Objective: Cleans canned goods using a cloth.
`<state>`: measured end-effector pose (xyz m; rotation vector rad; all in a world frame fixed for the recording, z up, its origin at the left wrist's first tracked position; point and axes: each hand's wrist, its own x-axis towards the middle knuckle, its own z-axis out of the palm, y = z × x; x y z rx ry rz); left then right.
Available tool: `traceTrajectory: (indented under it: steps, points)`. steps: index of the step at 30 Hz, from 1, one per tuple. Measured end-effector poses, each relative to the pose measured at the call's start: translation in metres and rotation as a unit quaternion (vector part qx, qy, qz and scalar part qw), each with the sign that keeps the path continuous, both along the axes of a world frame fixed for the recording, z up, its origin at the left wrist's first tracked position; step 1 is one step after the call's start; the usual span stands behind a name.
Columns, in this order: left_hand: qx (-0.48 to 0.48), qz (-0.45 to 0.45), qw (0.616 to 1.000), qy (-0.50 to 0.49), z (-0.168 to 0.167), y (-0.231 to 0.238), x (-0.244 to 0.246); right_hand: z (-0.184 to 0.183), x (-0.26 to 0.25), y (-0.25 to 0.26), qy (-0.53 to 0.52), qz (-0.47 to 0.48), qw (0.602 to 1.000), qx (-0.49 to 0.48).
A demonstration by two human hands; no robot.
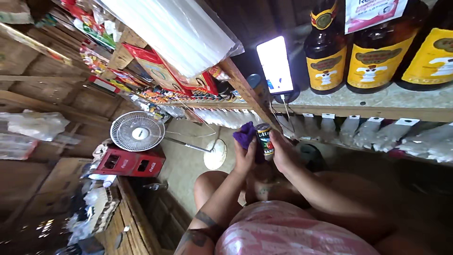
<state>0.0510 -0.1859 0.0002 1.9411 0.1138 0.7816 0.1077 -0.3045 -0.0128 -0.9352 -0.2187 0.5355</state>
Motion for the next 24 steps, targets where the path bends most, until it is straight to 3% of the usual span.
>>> traceTrajectory:
  steps: [5, 9, 18, 21, 24]
  points:
    - [0.022, -0.02, 0.997, 0.067, -0.013, -0.011, -0.011, 0.001, 0.008, -0.002, 0.02, -0.06, 0.995, -0.071]
    - [0.026, -0.055, 0.991, 0.117, -0.03, -0.018, -0.021, -0.003, 0.015, -0.003, 0.027, -0.127, 0.99, -0.059]
    - [-0.029, -0.024, 0.999, 0.027, 0.013, -0.002, 0.001, -0.003, 0.0, 0.002, 0.004, -0.02, 0.997, 0.076]
    - [-0.019, -0.032, 0.999, -0.004, 0.014, -0.001, 0.003, -0.005, 0.001, 0.002, -0.013, -0.038, 0.995, 0.092]
    - [0.025, -0.063, 0.998, 0.018, 0.0, -0.009, -0.005, -0.006, 0.008, -0.001, 0.003, -0.083, 0.996, 0.043]
